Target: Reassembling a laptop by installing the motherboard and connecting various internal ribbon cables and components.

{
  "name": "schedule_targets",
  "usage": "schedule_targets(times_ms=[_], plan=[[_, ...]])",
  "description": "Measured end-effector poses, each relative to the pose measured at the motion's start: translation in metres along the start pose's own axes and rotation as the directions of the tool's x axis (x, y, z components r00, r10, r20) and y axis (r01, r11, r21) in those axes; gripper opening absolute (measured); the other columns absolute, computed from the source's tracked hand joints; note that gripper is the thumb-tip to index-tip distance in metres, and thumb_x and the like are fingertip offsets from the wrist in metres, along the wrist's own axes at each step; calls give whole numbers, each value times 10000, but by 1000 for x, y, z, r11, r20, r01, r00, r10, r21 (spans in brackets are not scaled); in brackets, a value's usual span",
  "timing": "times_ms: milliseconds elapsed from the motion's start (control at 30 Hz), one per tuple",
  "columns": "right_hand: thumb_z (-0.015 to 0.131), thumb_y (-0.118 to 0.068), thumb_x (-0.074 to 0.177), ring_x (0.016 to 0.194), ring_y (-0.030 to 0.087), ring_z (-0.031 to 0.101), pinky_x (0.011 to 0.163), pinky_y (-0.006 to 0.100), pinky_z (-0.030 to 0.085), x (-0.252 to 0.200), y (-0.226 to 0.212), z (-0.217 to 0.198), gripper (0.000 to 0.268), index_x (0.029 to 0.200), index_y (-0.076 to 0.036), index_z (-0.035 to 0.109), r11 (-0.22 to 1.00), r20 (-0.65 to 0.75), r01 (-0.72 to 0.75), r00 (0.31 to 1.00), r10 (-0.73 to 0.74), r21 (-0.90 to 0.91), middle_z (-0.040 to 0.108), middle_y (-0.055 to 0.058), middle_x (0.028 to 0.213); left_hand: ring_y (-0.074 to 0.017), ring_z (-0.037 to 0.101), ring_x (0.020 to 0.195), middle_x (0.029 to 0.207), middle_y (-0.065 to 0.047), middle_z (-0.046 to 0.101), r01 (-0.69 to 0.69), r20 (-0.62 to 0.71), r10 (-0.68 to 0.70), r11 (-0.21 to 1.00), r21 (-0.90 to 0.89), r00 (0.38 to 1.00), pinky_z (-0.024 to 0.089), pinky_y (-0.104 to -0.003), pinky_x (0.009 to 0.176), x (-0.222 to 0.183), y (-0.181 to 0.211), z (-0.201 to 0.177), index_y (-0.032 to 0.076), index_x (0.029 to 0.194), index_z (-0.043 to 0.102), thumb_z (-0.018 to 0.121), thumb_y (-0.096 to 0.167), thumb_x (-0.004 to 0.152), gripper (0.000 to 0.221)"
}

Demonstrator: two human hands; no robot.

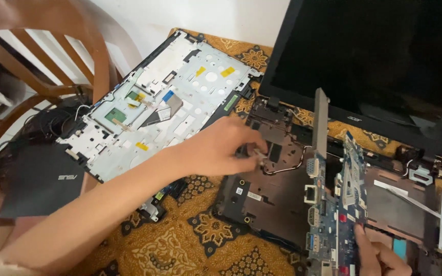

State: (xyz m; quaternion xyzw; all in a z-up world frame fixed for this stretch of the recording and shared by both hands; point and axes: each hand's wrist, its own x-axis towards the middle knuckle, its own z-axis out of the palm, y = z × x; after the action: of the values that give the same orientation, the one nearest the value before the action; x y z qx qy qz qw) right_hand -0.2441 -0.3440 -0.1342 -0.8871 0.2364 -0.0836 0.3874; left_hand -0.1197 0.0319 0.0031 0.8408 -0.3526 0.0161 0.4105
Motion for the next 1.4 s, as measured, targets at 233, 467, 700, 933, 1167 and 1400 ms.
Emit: schedule_targets(times_ms=[233, 467, 700, 933, 1167, 1400], plan=[[832, -270, 1052, 657, 348, 516, 747, 547, 535, -21, -44, 2, 319, 819, -114, 679, 992, 17, -119, 993, 119, -40, 419, 126, 733, -93, 618, 663, 888, 1, 827, 324, 337, -286, 944, -63, 897, 513, -253, 656, 34, -11, -20, 145, 1006, 810, 672, 313, 954, 223], [788, -362, 938, 596, 309, 587, 726, 497, 642, -22, -44, 6, 340, 691, -128, 788, 982, 182, 124, 978, -98, -141, 483, 105, 576, -142, 765, 729, 952, -43, 817, 579, 653, -369, 805, -132, 662, 295, -188, 448, 71, -36, -32, 127, 1049, 836, 760, 232, 900, 198], [825, -477, 866, 617, 270, 610, 761, 441, 641, -16, -52, 14, 396, 630, -171, 743, 943, 195, 134, 978, -76, -304, 499, 61, 585, -180, 783, 775, 1259, -73, 786, 671, 751, -429, 741, -25, 502, 225, -179, 362, 94, -42, -33, 84, 1182, 786, 610, -74, 908, 362], [816, -600, 832, 572, 194, 616, 680, 284, 555, -11, -69, 21, 494, 548, -201, 749, 866, 193, 45, 979, 60, -497, 575, 10, 549, -193, 736, 839, 1384, -129, 722, 770, 916, -310, 638, 2, 255, 287, -164, 377, 110, -50, -46, 100, 1394, 662, 372, 484, 998, 623], [759, -691, 794, 885, 89, 726, 835, 192, 574, -14, -76, 15, 290, 985, -480, 813, 712, 344, 243, 939, -2, -659, 758, -130, 817, -94, 537, 486, 1287, -89, 782, 684, 859, -471, 695, 222, 200, 282, -153, 389, 127, -25, -42, 150, 1261, 772, 487, 527, 921, 582], [818, -668, 818, 991, 160, 584, 779, 285, 621, -31, -98, 33, 362, 826, -306, 838, 739, 91, -74, 979, 181, -669, 674, -19, 799, -148, 339, 615, 922, 48, 624, 587, 729, -605, 730, 350, 319, 291, -210, 508, 124, -4, -39, 164, 1074, 866, 793, 340, 781, 350]])
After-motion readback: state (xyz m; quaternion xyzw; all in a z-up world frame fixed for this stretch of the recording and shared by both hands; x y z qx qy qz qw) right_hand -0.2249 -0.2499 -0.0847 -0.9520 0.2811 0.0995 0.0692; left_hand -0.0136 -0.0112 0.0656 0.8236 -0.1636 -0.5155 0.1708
